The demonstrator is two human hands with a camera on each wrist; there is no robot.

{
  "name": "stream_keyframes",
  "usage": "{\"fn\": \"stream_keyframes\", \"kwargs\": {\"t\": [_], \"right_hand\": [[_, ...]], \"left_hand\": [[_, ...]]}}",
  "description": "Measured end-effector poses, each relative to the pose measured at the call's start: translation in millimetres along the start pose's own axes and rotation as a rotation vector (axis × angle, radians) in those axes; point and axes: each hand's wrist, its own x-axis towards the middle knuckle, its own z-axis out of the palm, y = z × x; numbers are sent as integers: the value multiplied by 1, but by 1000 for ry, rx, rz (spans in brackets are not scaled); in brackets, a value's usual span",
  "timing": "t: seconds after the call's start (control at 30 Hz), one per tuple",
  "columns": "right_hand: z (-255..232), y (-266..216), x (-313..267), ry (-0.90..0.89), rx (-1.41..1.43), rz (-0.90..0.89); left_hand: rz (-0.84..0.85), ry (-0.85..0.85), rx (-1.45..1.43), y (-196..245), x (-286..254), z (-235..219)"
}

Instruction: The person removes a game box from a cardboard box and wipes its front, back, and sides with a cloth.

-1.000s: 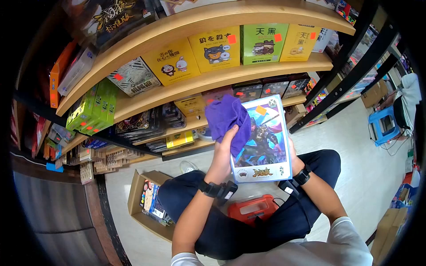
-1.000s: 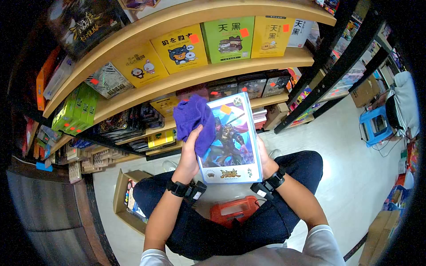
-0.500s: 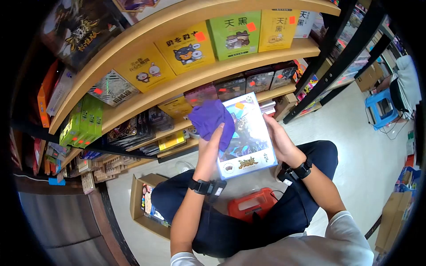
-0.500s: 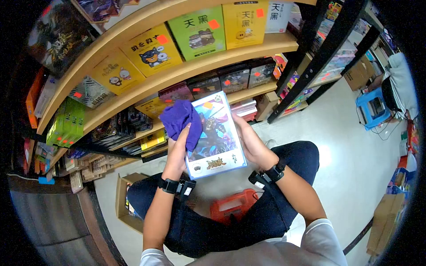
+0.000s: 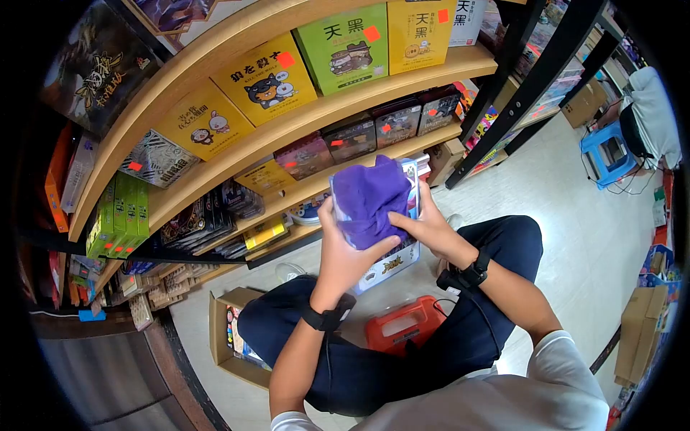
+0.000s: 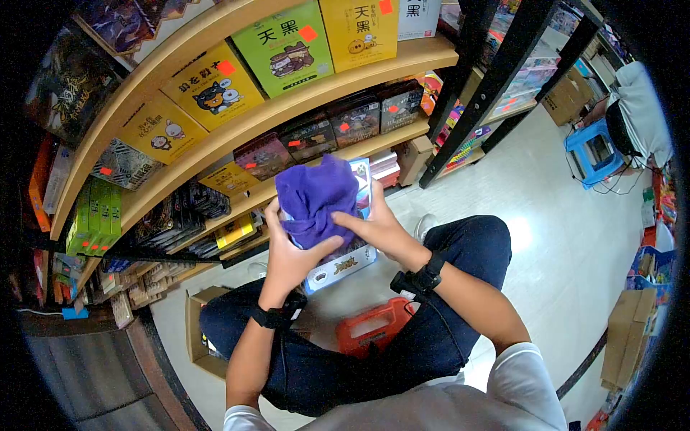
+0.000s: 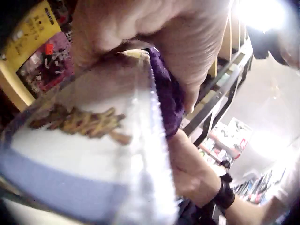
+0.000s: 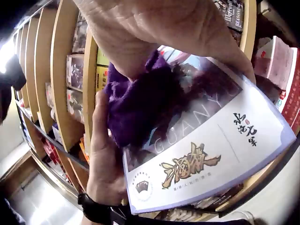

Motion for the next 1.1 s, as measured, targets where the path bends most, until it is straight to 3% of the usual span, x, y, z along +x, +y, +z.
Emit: {"fn": "stream_keyframes", "kwargs": {"t": [0.07, 0.17, 0.2, 0.3, 0.33, 0.43, 0.47, 0.57, 0.6, 0.73, 0.87, 1.1], "right_hand": [[3, -11, -2, 9, 146, 20], [-3, -2, 6, 41, 241, 42], [-2, -7, 5, 52, 205, 22], [13, -24, -1, 142, -129, -362], [17, -29, -3, 117, -132, -407], [-1, -26, 2, -168, -518, -354], [-1, -24, 3, -149, -487, -388], [11, -32, -5, -48, -869, -650], [12, -34, -3, -187, -812, -707], [13, -51, -18, -545, -956, -709], [22, -62, -32, -613, -917, -687], [21, -45, -28, -492, -907, -754]], "left_hand": [[-73, -67, -222, -4, 6, -10], [-200, 9, -423, -9, 9, -10], [-176, 43, -367, -11, 7, -5], [-271, 79, -470, -23, 3, -3], [-293, 131, -449, -22, 1, 0], [-257, 198, -454, -22, 1, 4], [-250, 201, -445, -19, 0, 4], [-228, 212, -445, -10, 1, 6], [-225, 223, -462, -13, 3, 6], [-275, 252, -670, -9, 5, 1], [-235, 300, -690, -2, 10, -11], [-165, 462, -590, -7, 11, -21]]}}
